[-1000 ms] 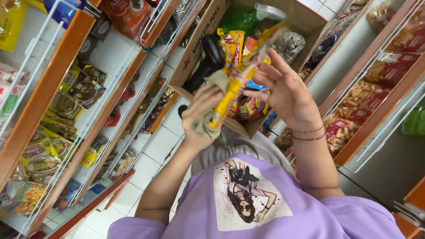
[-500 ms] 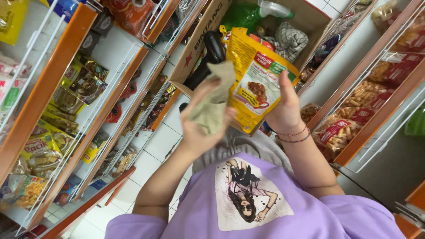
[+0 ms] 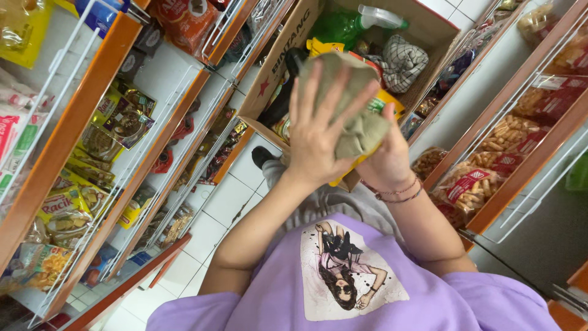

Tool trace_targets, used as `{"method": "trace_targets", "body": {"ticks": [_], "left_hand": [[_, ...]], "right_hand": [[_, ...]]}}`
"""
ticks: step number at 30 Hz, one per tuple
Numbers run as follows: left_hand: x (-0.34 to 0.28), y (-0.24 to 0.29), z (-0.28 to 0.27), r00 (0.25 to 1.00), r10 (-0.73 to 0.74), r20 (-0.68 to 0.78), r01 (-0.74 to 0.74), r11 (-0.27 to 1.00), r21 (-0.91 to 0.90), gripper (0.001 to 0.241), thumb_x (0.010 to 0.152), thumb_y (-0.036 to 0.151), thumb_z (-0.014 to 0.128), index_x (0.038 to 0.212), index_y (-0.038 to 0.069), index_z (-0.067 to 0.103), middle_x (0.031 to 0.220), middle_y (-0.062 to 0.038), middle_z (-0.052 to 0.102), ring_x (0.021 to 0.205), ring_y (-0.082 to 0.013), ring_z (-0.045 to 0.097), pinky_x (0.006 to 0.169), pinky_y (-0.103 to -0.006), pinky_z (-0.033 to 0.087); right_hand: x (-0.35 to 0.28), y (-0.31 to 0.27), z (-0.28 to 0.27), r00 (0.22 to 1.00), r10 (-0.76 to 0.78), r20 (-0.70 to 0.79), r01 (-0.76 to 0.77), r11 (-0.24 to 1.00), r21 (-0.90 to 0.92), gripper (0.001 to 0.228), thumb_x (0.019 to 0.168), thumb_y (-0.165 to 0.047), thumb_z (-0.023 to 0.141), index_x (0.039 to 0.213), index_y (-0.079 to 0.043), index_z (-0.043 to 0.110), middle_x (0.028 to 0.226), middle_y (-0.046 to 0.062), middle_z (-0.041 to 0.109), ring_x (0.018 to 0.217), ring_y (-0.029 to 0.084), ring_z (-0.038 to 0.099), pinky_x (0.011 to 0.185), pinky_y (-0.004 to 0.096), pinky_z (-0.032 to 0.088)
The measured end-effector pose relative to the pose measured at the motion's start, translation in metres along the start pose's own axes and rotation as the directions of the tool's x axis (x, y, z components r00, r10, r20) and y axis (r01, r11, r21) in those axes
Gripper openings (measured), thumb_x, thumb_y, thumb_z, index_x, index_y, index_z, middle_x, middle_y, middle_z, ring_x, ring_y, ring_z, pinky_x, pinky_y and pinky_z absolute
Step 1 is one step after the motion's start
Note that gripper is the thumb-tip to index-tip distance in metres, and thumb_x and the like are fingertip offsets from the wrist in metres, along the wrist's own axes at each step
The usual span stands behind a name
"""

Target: The person wipes the edges of store shelves with a cloth, scans a package of crackers using a handheld barcode scanner, and organizes various food items including crackers and seasoning packets into a cardboard box and onto the shelves.

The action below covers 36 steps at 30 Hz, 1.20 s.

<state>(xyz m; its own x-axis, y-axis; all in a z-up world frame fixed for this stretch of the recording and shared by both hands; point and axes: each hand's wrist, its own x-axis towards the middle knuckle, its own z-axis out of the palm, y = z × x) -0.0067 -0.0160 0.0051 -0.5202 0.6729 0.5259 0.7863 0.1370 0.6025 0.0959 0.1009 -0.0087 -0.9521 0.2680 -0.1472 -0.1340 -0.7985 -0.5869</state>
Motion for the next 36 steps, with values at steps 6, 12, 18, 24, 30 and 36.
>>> {"method": "trace_targets", "body": {"ticks": [6, 12, 18, 24, 30, 36], "left_hand": [[-0.037, -0.037, 0.006, 0.928, 0.331, 0.172, -0.329, 0.943, -0.043, 0.058, 0.090, 0.044, 0.076, 0.144, 0.028, 0.062, 0.145, -0.002, 0.055, 0.146, -0.0287, 0.040, 0.122, -0.0656, 0.028], [-0.069, -0.088, 0.022, 0.886, 0.209, 0.415, -0.236, 0.972, 0.016, 0.070, 0.076, 0.007, 0.073, 0.145, 0.018, 0.065, 0.148, -0.003, 0.057, 0.154, -0.0301, 0.044, 0.128, -0.0503, 0.045], [-0.009, -0.084, 0.023, 0.847, 0.033, 0.531, -0.198, 0.946, 0.258, 0.074, 0.052, 0.033, 0.083, 0.122, 0.019, 0.065, 0.145, -0.015, 0.049, 0.137, -0.0423, 0.039, 0.106, -0.0736, 0.025], [0.055, -0.087, 0.107, 0.815, -0.078, 0.574, 0.081, 0.997, 0.021, 0.071, 0.088, 0.036, 0.079, 0.150, 0.016, 0.051, 0.141, -0.014, 0.057, 0.133, -0.0380, 0.055, 0.109, -0.0571, 0.042], [0.087, -0.083, 0.204, 0.744, -0.301, 0.596, 0.127, 0.940, 0.317, 0.093, 0.066, 0.026, 0.081, 0.152, 0.022, 0.047, 0.120, -0.024, 0.060, 0.113, -0.0408, 0.055, 0.090, -0.0563, 0.041], [0.082, -0.084, 0.181, 0.825, -0.244, 0.509, 0.159, 0.966, 0.204, 0.049, 0.084, 0.006, 0.064, 0.130, 0.025, 0.064, 0.114, -0.012, 0.068, 0.115, -0.0318, 0.061, 0.099, -0.0526, 0.040]], "right_hand": [[0.004, -0.039, 0.011, 0.990, -0.129, -0.058, 0.131, 0.991, 0.040, 0.063, 0.111, -0.046, 0.036, 0.165, -0.013, 0.034, 0.166, 0.009, 0.043, 0.152, 0.029, 0.043, 0.132, 0.048, 0.032], [-0.019, -0.073, -0.016, 0.921, -0.329, -0.210, 0.354, 0.931, 0.091, 0.058, 0.119, -0.048, 0.033, 0.157, -0.005, 0.037, 0.157, 0.015, 0.046, 0.143, 0.033, 0.046, 0.126, 0.051, 0.034], [-0.051, -0.100, -0.032, 0.730, -0.465, -0.500, 0.617, 0.763, 0.191, 0.060, 0.118, -0.043, 0.027, 0.161, -0.002, 0.036, 0.154, 0.021, 0.044, 0.140, 0.039, 0.046, 0.122, 0.053, 0.035], [-0.073, -0.094, -0.055, 0.695, -0.578, -0.428, 0.638, 0.770, -0.005, 0.060, 0.118, -0.040, 0.031, 0.167, -0.007, 0.031, 0.160, 0.015, 0.044, 0.146, 0.032, 0.044, 0.127, 0.048, 0.033], [-0.082, -0.087, -0.070, 0.700, -0.585, -0.410, 0.583, 0.799, -0.146, 0.062, 0.116, -0.045, 0.033, 0.166, -0.008, 0.036, 0.163, 0.011, 0.046, 0.153, 0.030, 0.044, 0.133, 0.048, 0.033], [-0.081, -0.090, -0.069, 0.701, -0.537, -0.468, 0.563, 0.821, -0.099, 0.063, 0.113, -0.047, 0.033, 0.161, -0.007, 0.039, 0.164, 0.013, 0.046, 0.154, 0.034, 0.045, 0.133, 0.053, 0.033]]}}
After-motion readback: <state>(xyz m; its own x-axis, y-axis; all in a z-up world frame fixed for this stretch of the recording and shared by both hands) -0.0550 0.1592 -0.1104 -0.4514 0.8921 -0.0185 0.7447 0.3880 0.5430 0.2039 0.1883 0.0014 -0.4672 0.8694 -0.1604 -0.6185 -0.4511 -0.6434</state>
